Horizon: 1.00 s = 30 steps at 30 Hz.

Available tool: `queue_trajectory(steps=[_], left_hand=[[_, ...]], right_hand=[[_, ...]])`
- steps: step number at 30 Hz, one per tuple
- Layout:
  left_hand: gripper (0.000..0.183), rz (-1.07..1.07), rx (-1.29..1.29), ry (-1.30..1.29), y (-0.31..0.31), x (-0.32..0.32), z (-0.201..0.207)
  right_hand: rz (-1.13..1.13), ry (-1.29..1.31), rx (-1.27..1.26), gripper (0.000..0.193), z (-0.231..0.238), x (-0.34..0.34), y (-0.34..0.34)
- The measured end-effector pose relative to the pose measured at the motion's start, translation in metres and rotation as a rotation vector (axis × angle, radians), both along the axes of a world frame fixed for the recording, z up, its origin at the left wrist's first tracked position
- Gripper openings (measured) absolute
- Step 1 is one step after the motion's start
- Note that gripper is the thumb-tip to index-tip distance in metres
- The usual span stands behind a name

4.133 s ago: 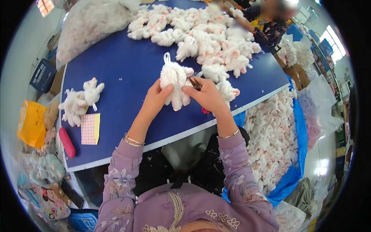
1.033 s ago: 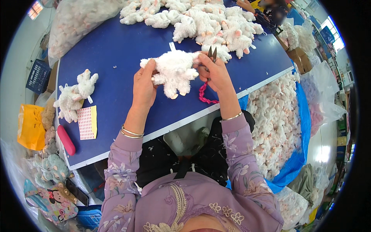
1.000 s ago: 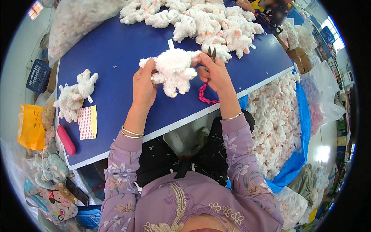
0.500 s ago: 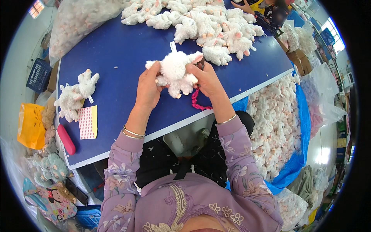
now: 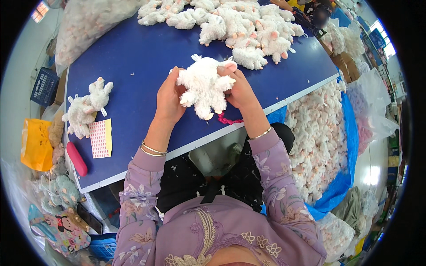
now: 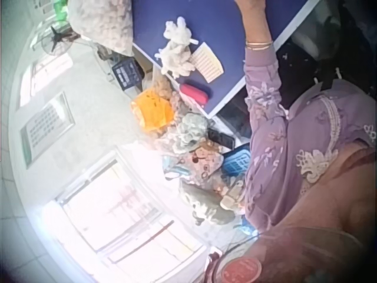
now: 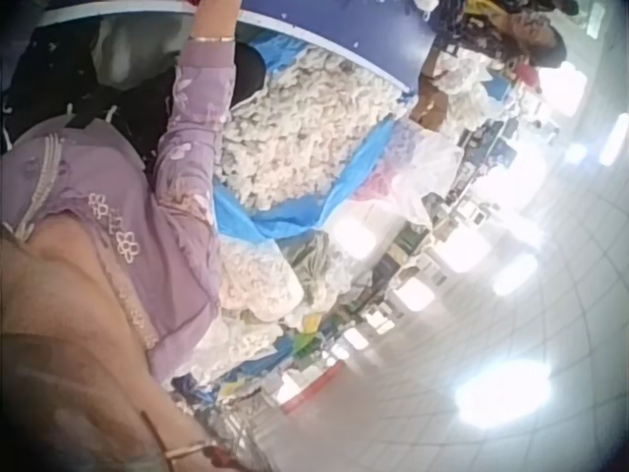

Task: The person trims excess fabric and threads from small white plush toys using scissors. They handle each toy individually, snipping loose threads and adjusting the shape before placing the finished items on the table.

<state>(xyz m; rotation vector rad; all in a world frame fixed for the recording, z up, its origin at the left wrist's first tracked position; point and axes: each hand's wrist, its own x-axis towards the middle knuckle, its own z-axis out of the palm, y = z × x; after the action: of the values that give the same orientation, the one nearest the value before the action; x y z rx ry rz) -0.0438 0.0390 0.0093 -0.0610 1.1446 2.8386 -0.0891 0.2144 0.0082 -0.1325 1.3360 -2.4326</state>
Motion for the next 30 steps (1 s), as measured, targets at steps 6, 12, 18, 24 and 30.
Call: queue_trajectory(steps=[6, 12, 18, 24, 30], left_hand=[[0.036, -0.057, -0.014, 0.028, 0.005, 0.001, 0.000], [0.052, -0.178, -0.216, 0.191, 0.018, 0.002, -0.002], [0.040, -0.195, -0.308, 0.011, 0.021, 0.007, 0.001], [0.038, -0.076, -0.323, 0.037, 0.016, 0.002, -0.005], [0.039, 0.001, -0.433, 0.034, 0.015, 0.000, -0.011]], right_hand=[[0.001, 0.032, 0.031, 0.016, -0.024, -0.011, 0.001], [-0.176, 0.047, -0.093, 0.019, -0.022, -0.010, 0.000], [-0.211, 0.137, 0.095, 0.023, -0.024, -0.010, -0.003], [-0.133, 0.113, 0.156, 0.022, -0.008, -0.007, 0.008], [-0.169, 0.242, 0.261, 0.024, -0.010, 0.002, 0.001]])
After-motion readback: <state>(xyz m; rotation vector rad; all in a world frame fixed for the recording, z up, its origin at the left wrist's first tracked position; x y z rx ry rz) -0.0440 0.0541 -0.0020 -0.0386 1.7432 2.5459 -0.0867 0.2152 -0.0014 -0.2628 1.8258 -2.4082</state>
